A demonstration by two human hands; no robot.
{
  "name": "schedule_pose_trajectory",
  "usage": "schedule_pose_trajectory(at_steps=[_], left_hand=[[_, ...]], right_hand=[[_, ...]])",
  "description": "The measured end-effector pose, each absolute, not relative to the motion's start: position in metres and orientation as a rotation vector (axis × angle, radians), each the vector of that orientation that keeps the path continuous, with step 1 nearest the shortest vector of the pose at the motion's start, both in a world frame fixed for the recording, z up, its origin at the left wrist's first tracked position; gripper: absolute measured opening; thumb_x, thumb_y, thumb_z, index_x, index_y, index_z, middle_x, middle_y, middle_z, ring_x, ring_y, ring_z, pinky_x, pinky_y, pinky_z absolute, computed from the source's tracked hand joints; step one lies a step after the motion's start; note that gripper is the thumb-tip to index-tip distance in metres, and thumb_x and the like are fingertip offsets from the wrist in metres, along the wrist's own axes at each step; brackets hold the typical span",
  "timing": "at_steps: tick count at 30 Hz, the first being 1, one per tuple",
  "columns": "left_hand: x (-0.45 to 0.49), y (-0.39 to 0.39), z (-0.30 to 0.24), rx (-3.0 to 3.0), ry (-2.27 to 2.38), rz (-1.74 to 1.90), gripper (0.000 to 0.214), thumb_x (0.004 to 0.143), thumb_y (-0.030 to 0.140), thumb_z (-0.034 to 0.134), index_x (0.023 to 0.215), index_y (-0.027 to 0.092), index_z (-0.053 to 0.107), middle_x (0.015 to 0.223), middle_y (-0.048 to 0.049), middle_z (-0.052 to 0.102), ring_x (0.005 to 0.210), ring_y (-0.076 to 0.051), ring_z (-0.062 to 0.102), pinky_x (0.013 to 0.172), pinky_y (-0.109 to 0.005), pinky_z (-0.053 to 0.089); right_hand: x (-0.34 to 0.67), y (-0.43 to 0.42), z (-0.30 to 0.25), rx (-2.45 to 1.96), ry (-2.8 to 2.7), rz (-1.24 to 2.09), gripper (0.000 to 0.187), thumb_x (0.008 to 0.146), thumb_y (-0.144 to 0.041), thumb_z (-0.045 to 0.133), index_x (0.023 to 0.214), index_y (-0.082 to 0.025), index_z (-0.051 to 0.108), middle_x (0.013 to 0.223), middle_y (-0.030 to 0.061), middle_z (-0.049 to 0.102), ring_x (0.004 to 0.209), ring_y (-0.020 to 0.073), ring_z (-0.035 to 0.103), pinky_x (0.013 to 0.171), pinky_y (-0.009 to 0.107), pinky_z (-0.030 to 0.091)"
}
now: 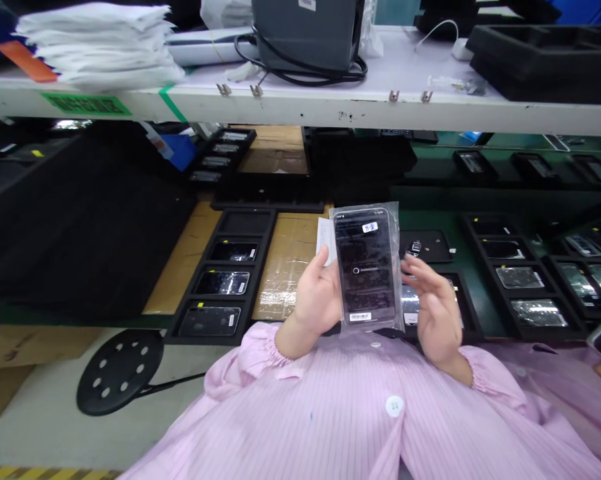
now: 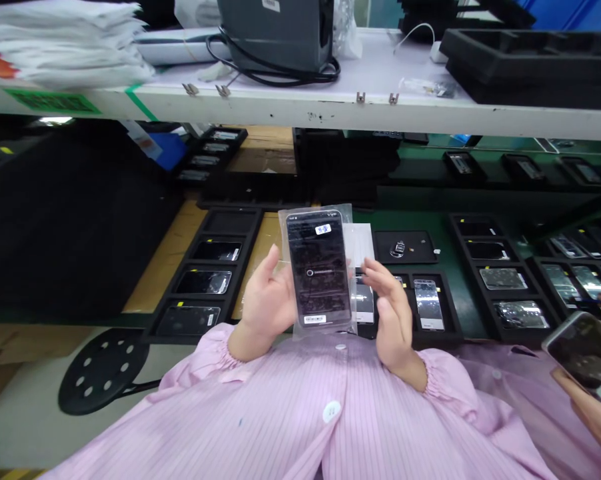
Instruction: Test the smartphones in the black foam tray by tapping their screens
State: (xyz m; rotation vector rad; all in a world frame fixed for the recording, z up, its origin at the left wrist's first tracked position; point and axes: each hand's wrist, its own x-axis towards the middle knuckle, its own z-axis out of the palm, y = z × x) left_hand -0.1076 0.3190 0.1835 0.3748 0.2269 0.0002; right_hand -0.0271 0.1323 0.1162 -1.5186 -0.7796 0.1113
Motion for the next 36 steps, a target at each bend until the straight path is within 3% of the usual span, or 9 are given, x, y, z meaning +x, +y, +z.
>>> schedule_pose_trajectory(at_steps=[4, 8, 14, 20, 26, 32, 36], left_hand=[[-0.098, 0.322, 0.182, 0.378, 0.234, 0.058, 0.068, 0.102, 0.057, 0.017, 0.131, 0.018, 0.064, 0.121, -0.0142, 0.072, 0.125, -0.035, 0.061, 0.107, -0.054, 0.045], [-0.091, 0.322, 0.177, 0.398, 0.257, 0.065, 0.073, 0.101, 0.063, 0.017, 0.128, 0.015, 0.065, 0.121, -0.0163, 0.071, 0.126, -0.035, 0.061, 0.107, -0.053, 0.045], [-0.09, 0.32, 0.173, 0.467, 0.304, 0.075, 0.06, 0.103, 0.054, 0.028, 0.117, 0.013, 0.069, 0.117, -0.0153, 0.072, 0.119, -0.033, 0.065, 0.104, -0.049, 0.049], [-0.086, 0.32, 0.177, 0.4, 0.363, 0.121, 0.058, 0.103, 0.054, 0.028, 0.119, 0.015, 0.067, 0.113, -0.0136, 0.073, 0.119, -0.033, 0.064, 0.105, -0.052, 0.047], [-0.074, 0.321, 0.169, 0.304, 0.473, 0.113, 0.06, 0.104, 0.047, 0.022, 0.124, 0.008, 0.063, 0.113, -0.0187, 0.072, 0.115, -0.035, 0.066, 0.103, -0.054, 0.048], [-0.071, 0.324, 0.156, 0.256, 0.6, 0.123, 0.054, 0.104, 0.042, 0.022, 0.111, 0.011, 0.066, 0.101, -0.0153, 0.074, 0.102, -0.032, 0.07, 0.098, -0.053, 0.051], [-0.073, 0.319, 0.157, 0.313, 0.517, 0.191, 0.059, 0.104, 0.047, 0.022, 0.105, 0.01, 0.068, 0.101, -0.017, 0.074, 0.106, -0.033, 0.069, 0.1, -0.052, 0.05]], right_hand=[[-0.034, 0.153, 0.115, -1.424, -0.683, 0.655, 0.028, 0.09, -0.039, 0.069, 0.114, -0.025, 0.07, 0.111, 0.006, 0.075, 0.106, 0.0255, 0.07, 0.091, 0.042, 0.06], [-0.04, 0.161, 0.12, -1.24, -0.76, 1.005, 0.028, 0.086, -0.048, 0.077, 0.095, -0.021, 0.075, 0.09, 0.0064, 0.077, 0.089, 0.0229, 0.074, 0.087, 0.04, 0.062], [-0.042, 0.164, 0.119, -1.178, -0.632, 1.005, 0.028, 0.086, -0.045, 0.078, 0.095, -0.018, 0.075, 0.082, 0.0064, 0.076, 0.072, 0.0187, 0.072, 0.064, 0.03, 0.061], [-0.04, 0.166, 0.115, -1.226, -0.709, 1.035, 0.033, 0.088, -0.051, 0.073, 0.081, -0.018, 0.076, 0.083, 0.008, 0.077, 0.074, 0.018, 0.072, 0.063, 0.029, 0.059], [-0.039, 0.167, 0.11, -1.22, -0.554, 1.021, 0.032, 0.082, -0.048, 0.08, 0.088, -0.017, 0.073, 0.088, 0.0091, 0.079, 0.071, 0.0178, 0.073, 0.054, 0.025, 0.053], [-0.035, 0.17, 0.106, -1.198, -0.492, 1.066, 0.035, 0.079, -0.049, 0.082, 0.083, -0.016, 0.073, 0.085, 0.0097, 0.078, 0.063, 0.0157, 0.069, 0.049, 0.023, 0.048], [-0.035, 0.173, 0.1, -1.199, -0.479, 1.057, 0.039, 0.079, -0.054, 0.08, 0.078, -0.015, 0.073, 0.079, 0.0088, 0.077, 0.06, 0.0141, 0.066, 0.047, 0.022, 0.045]])
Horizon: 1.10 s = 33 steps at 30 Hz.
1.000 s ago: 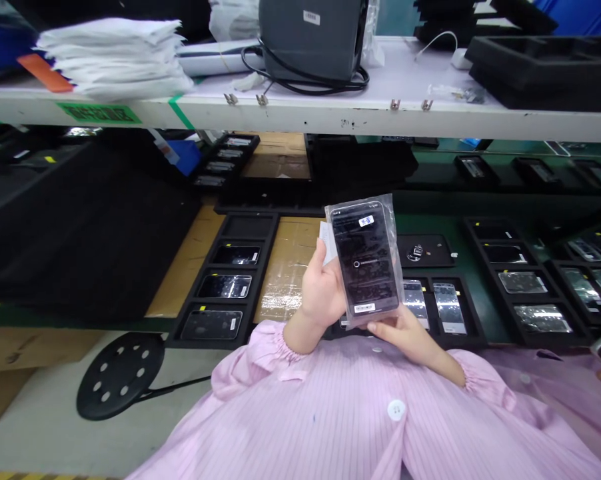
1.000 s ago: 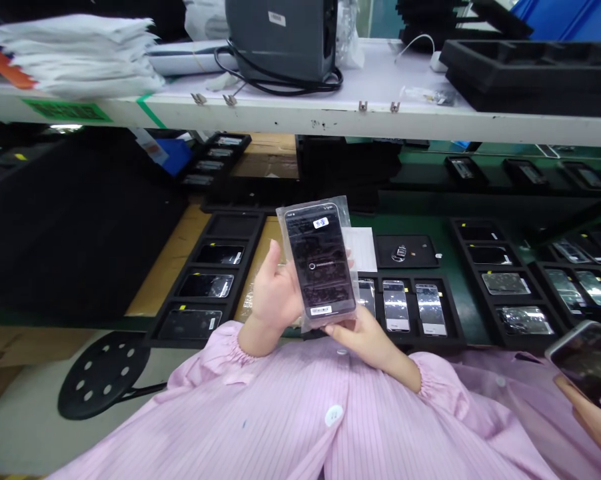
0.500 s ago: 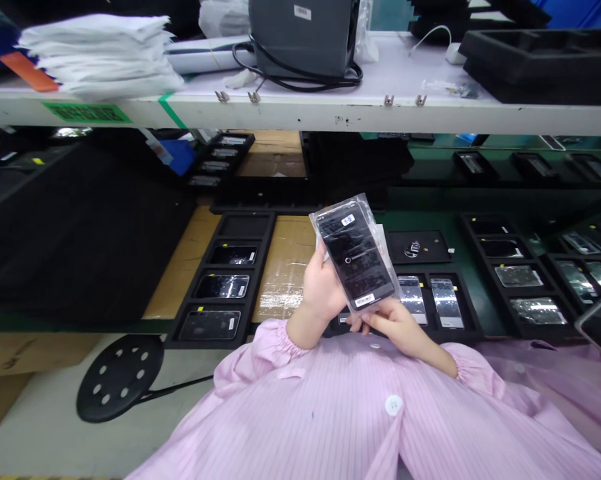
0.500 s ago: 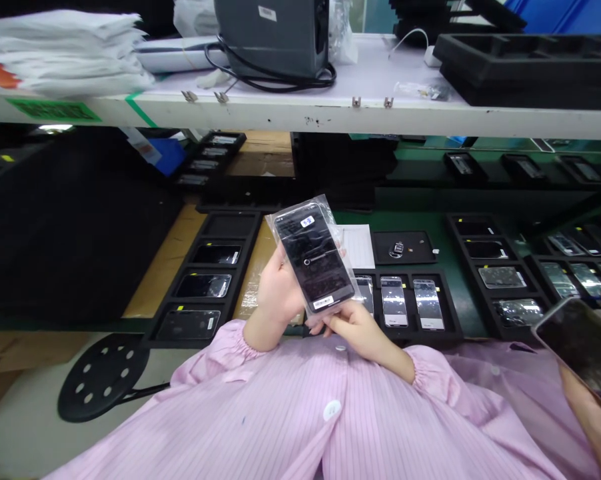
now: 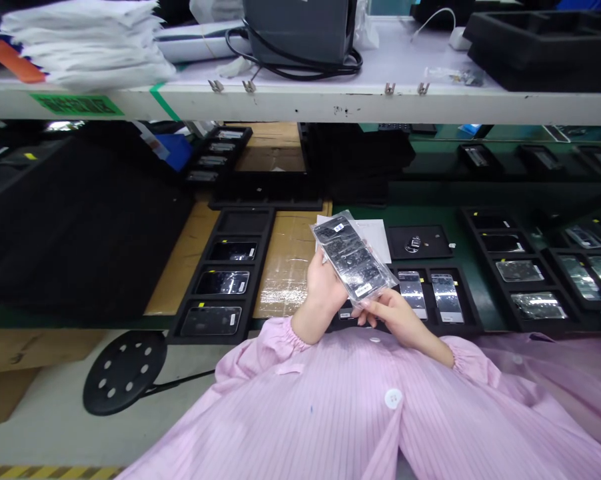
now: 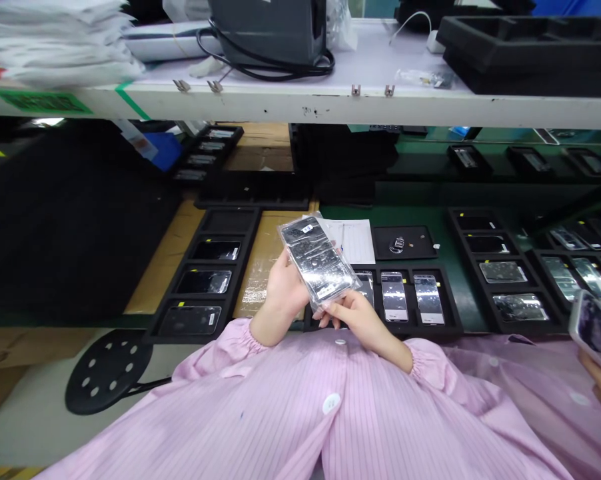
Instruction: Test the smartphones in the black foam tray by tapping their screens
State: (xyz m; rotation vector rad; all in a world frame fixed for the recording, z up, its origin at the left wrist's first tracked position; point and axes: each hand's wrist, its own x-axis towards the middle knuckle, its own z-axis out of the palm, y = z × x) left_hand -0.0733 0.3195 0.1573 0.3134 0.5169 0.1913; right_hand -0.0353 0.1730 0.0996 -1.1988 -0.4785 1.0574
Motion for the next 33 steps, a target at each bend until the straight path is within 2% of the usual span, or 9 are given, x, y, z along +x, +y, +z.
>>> schedule_pose_trajectory(at_steps=[4, 9, 13, 18, 26, 33], left_hand=[[-0.078, 0.316, 0.16, 0.372, 0.424, 0.208, 0.067, 0.102, 0.058, 0.023, 0.117, 0.01, 0.067, 0.111, -0.0179, 0.073, 0.118, -0.035, 0.064, 0.105, -0.052, 0.047], [-0.082, 0.315, 0.158, 0.406, 0.333, 0.155, 0.082, 0.098, 0.069, 0.015, 0.128, 0.009, 0.063, 0.12, -0.021, 0.07, 0.128, -0.038, 0.058, 0.107, -0.056, 0.044], [-0.083, 0.312, 0.154, 0.435, 0.296, 0.179, 0.081, 0.095, 0.074, 0.021, 0.131, 0.012, 0.061, 0.127, -0.0197, 0.067, 0.13, -0.038, 0.057, 0.11, -0.056, 0.041], [-0.085, 0.308, 0.154, 0.445, 0.312, 0.141, 0.078, 0.096, 0.073, 0.024, 0.133, 0.015, 0.06, 0.128, -0.0179, 0.067, 0.128, -0.038, 0.058, 0.109, -0.057, 0.042], [-0.087, 0.306, 0.156, 0.447, 0.332, 0.147, 0.077, 0.096, 0.073, 0.026, 0.132, 0.015, 0.061, 0.124, -0.0167, 0.069, 0.126, -0.037, 0.06, 0.108, -0.054, 0.045], [-0.085, 0.304, 0.152, 0.492, 0.349, 0.212, 0.065, 0.099, 0.066, 0.031, 0.119, 0.015, 0.067, 0.118, -0.0145, 0.072, 0.125, -0.034, 0.061, 0.108, -0.053, 0.046]], right_hand=[[-0.036, 0.174, 0.095, -1.219, -0.48, 1.044, 0.041, 0.077, -0.056, 0.081, 0.078, -0.016, 0.074, 0.078, 0.0078, 0.076, 0.058, 0.0137, 0.064, 0.047, 0.023, 0.043], [-0.036, 0.171, 0.095, -1.269, -0.507, 1.046, 0.039, 0.077, -0.054, 0.081, 0.077, -0.015, 0.079, 0.066, 0.0061, 0.073, 0.053, 0.0129, 0.06, 0.049, 0.024, 0.043], [-0.035, 0.169, 0.097, -1.297, -0.52, 1.034, 0.041, 0.076, -0.056, 0.081, 0.076, -0.015, 0.08, 0.066, 0.0065, 0.073, 0.055, 0.0137, 0.062, 0.051, 0.024, 0.043], [-0.037, 0.168, 0.093, -1.332, -0.513, 1.013, 0.043, 0.075, -0.058, 0.081, 0.075, -0.015, 0.078, 0.072, 0.0087, 0.076, 0.06, 0.0161, 0.066, 0.051, 0.024, 0.043], [-0.04, 0.167, 0.091, -1.348, -0.502, 1.015, 0.045, 0.074, -0.059, 0.081, 0.067, -0.015, 0.072, 0.066, 0.007, 0.073, 0.055, 0.0153, 0.065, 0.05, 0.024, 0.044], [-0.038, 0.167, 0.089, -1.339, -0.487, 1.024, 0.046, 0.075, -0.06, 0.08, 0.068, -0.015, 0.073, 0.066, 0.0069, 0.074, 0.055, 0.014, 0.064, 0.05, 0.023, 0.043]])
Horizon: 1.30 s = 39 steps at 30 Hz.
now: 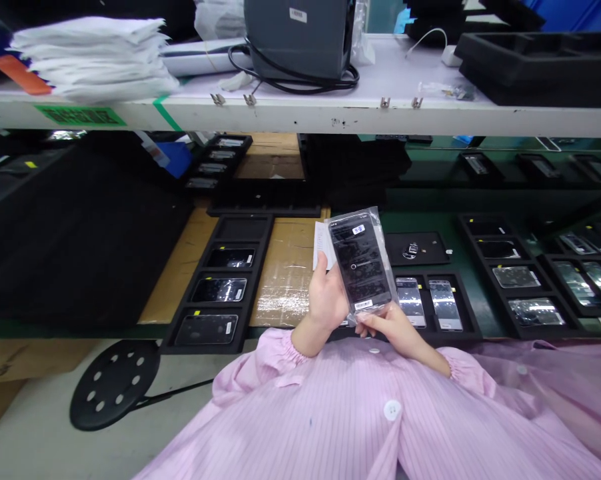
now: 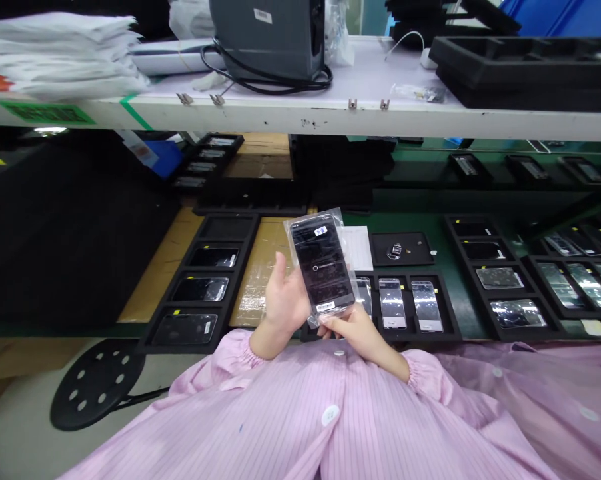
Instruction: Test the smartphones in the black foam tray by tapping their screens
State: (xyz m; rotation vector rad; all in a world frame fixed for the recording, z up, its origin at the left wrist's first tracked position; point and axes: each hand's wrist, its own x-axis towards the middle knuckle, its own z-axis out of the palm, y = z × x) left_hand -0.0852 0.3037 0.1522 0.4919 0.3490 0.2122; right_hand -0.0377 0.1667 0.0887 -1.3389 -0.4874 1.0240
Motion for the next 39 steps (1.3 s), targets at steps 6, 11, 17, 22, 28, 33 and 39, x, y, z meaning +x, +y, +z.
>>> schedule_pose_trajectory(at_steps=[6, 11, 17, 22, 28, 33, 39], left_hand=[[-0.086, 0.308, 0.131, 0.496, 0.343, 0.245, 0.058, 0.1, 0.061, 0.032, 0.108, 0.015, 0.067, 0.116, -0.0148, 0.071, 0.122, -0.034, 0.062, 0.105, -0.052, 0.049], [-0.084, 0.309, 0.085, 0.446, 0.316, 0.228, 0.053, 0.099, 0.061, 0.035, 0.105, 0.018, 0.066, 0.115, -0.0129, 0.071, 0.12, -0.034, 0.064, 0.1, -0.052, 0.052], [-0.078, 0.297, 0.035, 0.385, 0.276, 0.261, 0.054, 0.101, 0.057, 0.027, 0.102, 0.019, 0.066, 0.112, -0.0119, 0.072, 0.122, -0.034, 0.063, 0.102, -0.053, 0.051], [-0.082, 0.276, 0.013, 0.467, 0.209, 0.299, 0.051, 0.101, 0.05, 0.028, 0.117, 0.018, 0.064, 0.117, -0.0115, 0.071, 0.125, -0.034, 0.061, 0.106, -0.052, 0.048], [-0.104, 0.244, -0.004, 0.545, 0.139, 0.398, 0.047, 0.096, 0.052, 0.042, 0.12, 0.02, 0.066, 0.118, -0.0109, 0.072, 0.128, -0.037, 0.059, 0.108, -0.056, 0.046], [-0.118, 0.224, -0.006, 0.586, 0.077, 0.486, 0.044, 0.093, 0.052, 0.052, 0.119, 0.021, 0.067, 0.122, -0.0099, 0.071, 0.131, -0.038, 0.057, 0.11, -0.055, 0.045], [-0.128, 0.216, 0.003, 0.593, 0.068, 0.565, 0.045, 0.094, 0.05, 0.048, 0.124, 0.02, 0.064, 0.124, -0.0105, 0.07, 0.131, -0.038, 0.057, 0.11, -0.055, 0.045]], right_hand=[[-0.033, 0.172, 0.076, -1.298, -0.522, 1.042, 0.046, 0.075, -0.061, 0.079, 0.067, -0.015, 0.073, 0.065, 0.0053, 0.072, 0.055, 0.0132, 0.063, 0.051, 0.023, 0.044], [-0.023, 0.175, 0.038, -1.294, -0.57, 1.056, 0.049, 0.074, -0.063, 0.08, 0.066, -0.016, 0.073, 0.065, 0.0054, 0.072, 0.056, 0.0138, 0.063, 0.05, 0.023, 0.044], [-0.018, 0.168, -0.015, -1.297, -0.621, 1.023, 0.047, 0.076, -0.064, 0.078, 0.07, -0.017, 0.071, 0.065, 0.0035, 0.07, 0.057, 0.0141, 0.063, 0.054, 0.025, 0.051], [-0.027, 0.153, -0.047, -1.285, -0.648, 0.914, 0.043, 0.077, -0.059, 0.079, 0.072, -0.018, 0.07, 0.065, 0.0036, 0.07, 0.059, 0.0153, 0.065, 0.059, 0.026, 0.057], [-0.044, 0.128, -0.069, -1.338, -0.748, 0.795, 0.045, 0.079, -0.061, 0.077, 0.067, -0.017, 0.072, 0.062, 0.0063, 0.071, 0.057, 0.0172, 0.067, 0.055, 0.026, 0.056], [-0.058, 0.114, -0.072, -1.338, -0.765, 0.714, 0.046, 0.077, -0.062, 0.078, 0.065, -0.018, 0.074, 0.058, 0.0071, 0.071, 0.052, 0.0186, 0.066, 0.051, 0.026, 0.056], [-0.073, 0.111, -0.069, -1.233, -0.746, 0.569, 0.044, 0.078, -0.06, 0.078, 0.062, -0.019, 0.073, 0.055, 0.006, 0.069, 0.048, 0.0174, 0.064, 0.048, 0.026, 0.054]])
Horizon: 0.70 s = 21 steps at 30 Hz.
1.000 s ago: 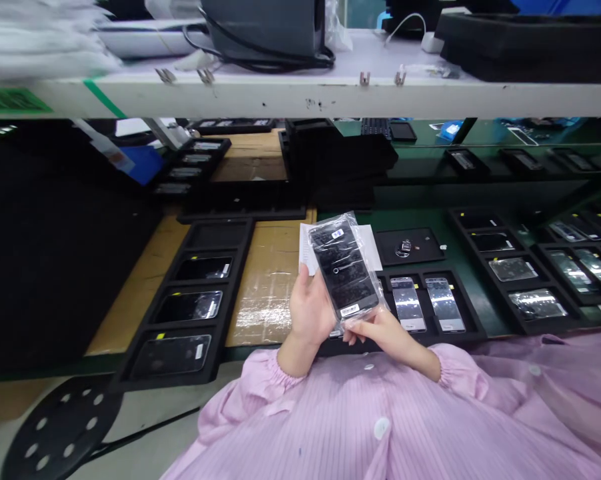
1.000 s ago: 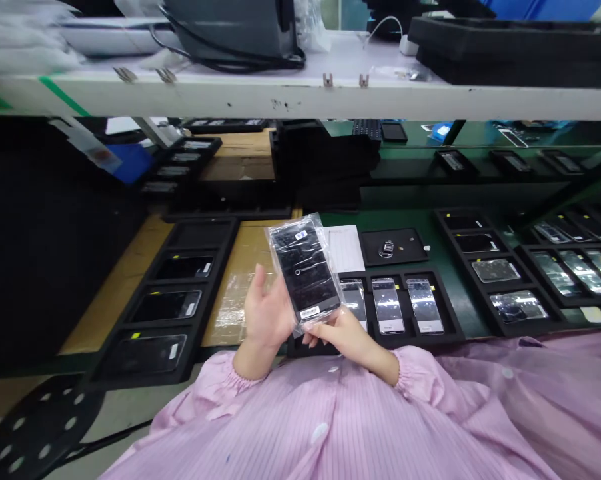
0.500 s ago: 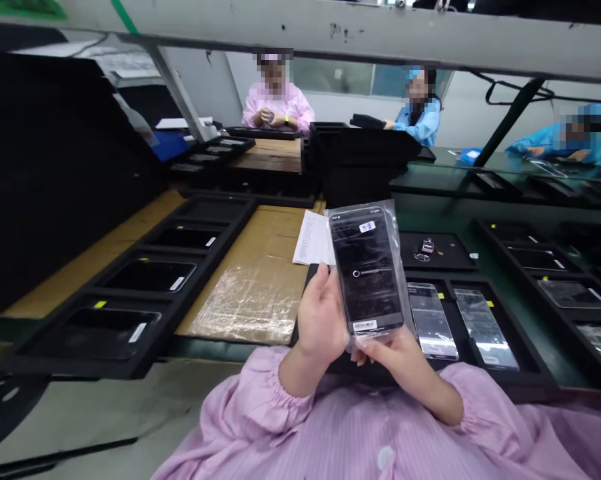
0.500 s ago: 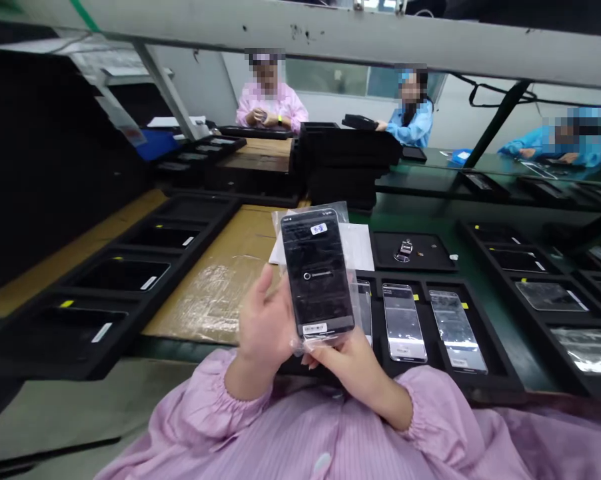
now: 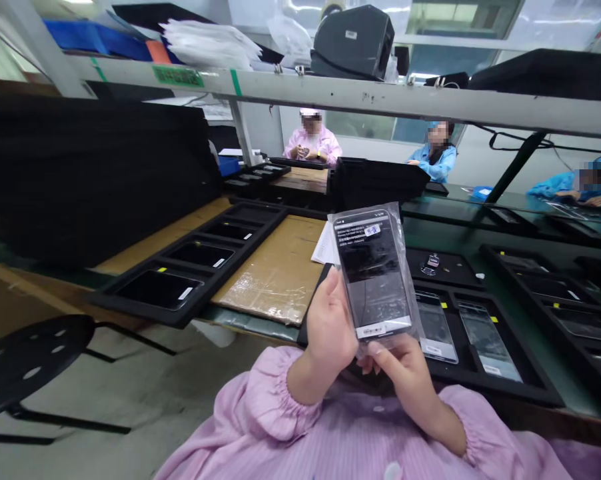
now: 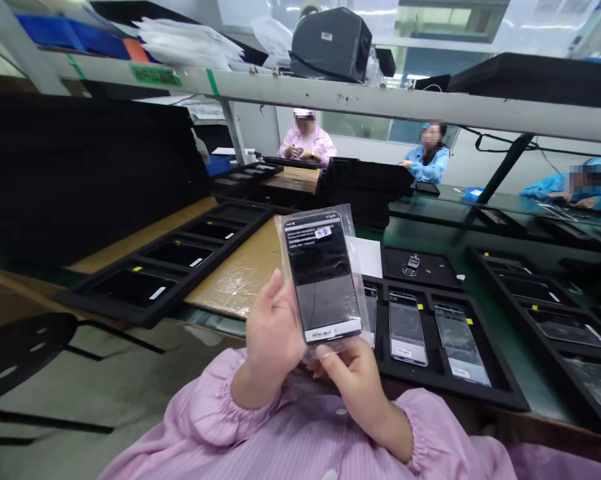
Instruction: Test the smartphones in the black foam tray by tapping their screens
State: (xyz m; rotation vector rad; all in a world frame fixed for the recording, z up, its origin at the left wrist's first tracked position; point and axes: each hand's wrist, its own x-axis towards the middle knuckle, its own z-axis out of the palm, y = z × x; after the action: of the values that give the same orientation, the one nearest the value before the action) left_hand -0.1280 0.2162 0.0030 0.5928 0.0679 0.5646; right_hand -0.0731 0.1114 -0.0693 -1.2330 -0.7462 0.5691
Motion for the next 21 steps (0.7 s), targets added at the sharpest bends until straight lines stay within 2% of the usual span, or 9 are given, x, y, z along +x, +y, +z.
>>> schedule_pose_trajectory(at_steps=[4, 8, 10, 12, 15, 21], left_hand=[[-0.137, 0.211, 0.011, 0.602, 0.041, 0.61, 0.045, 0.092, 0.047, 0.049, 0.125, 0.02, 0.063, 0.124, -0.0097, 0.071, 0.131, -0.038, 0.057, 0.109, -0.054, 0.046], [-0.145, 0.206, 0.015, 0.672, 0.001, 0.668, 0.047, 0.081, 0.03, 0.061, 0.127, 0.022, 0.062, 0.126, -0.007, 0.07, 0.131, -0.036, 0.058, 0.11, -0.051, 0.047], [-0.146, 0.206, 0.013, 0.676, 0.007, 0.656, 0.047, 0.078, 0.029, 0.062, 0.125, 0.021, 0.064, 0.126, -0.0076, 0.07, 0.13, -0.037, 0.058, 0.109, -0.052, 0.048], [-0.143, 0.208, 0.009, 0.633, 0.047, 0.656, 0.041, 0.085, 0.038, 0.059, 0.121, 0.019, 0.066, 0.124, -0.0095, 0.071, 0.128, -0.038, 0.059, 0.107, -0.053, 0.049], [-0.134, 0.212, 0.002, 0.535, 0.137, 0.679, 0.046, 0.096, 0.051, 0.047, 0.122, 0.019, 0.066, 0.122, -0.0102, 0.072, 0.126, -0.036, 0.062, 0.106, -0.052, 0.05], [-0.116, 0.218, -0.001, 0.461, 0.268, 0.67, 0.048, 0.102, 0.05, 0.037, 0.131, 0.021, 0.062, 0.119, -0.0099, 0.073, 0.118, -0.033, 0.067, 0.102, -0.052, 0.053]], right_hand=[[-0.082, 0.113, -0.065, -1.189, -0.746, 0.509, 0.043, 0.078, -0.058, 0.079, 0.06, -0.019, 0.072, 0.055, 0.0056, 0.068, 0.045, 0.0167, 0.063, 0.045, 0.025, 0.053], [-0.089, 0.113, -0.063, -1.172, -0.778, 0.504, 0.045, 0.078, -0.059, 0.078, 0.06, -0.019, 0.07, 0.053, 0.0057, 0.067, 0.044, 0.0168, 0.062, 0.043, 0.024, 0.051], [-0.091, 0.114, -0.064, -1.171, -0.784, 0.501, 0.045, 0.078, -0.059, 0.078, 0.061, -0.019, 0.069, 0.052, 0.0059, 0.067, 0.043, 0.0168, 0.061, 0.042, 0.025, 0.05], [-0.091, 0.115, -0.066, -1.173, -0.771, 0.491, 0.046, 0.078, -0.06, 0.078, 0.061, -0.019, 0.067, 0.051, 0.0058, 0.066, 0.041, 0.0166, 0.06, 0.04, 0.024, 0.048], [-0.088, 0.117, -0.07, -1.174, -0.717, 0.467, 0.045, 0.077, -0.06, 0.079, 0.064, -0.02, 0.065, 0.051, 0.0043, 0.066, 0.04, 0.0158, 0.059, 0.038, 0.024, 0.047], [-0.076, 0.121, -0.072, -1.214, -0.67, 0.508, 0.045, 0.078, -0.061, 0.078, 0.066, -0.02, 0.064, 0.055, 0.0035, 0.067, 0.044, 0.0144, 0.059, 0.043, 0.024, 0.05]])
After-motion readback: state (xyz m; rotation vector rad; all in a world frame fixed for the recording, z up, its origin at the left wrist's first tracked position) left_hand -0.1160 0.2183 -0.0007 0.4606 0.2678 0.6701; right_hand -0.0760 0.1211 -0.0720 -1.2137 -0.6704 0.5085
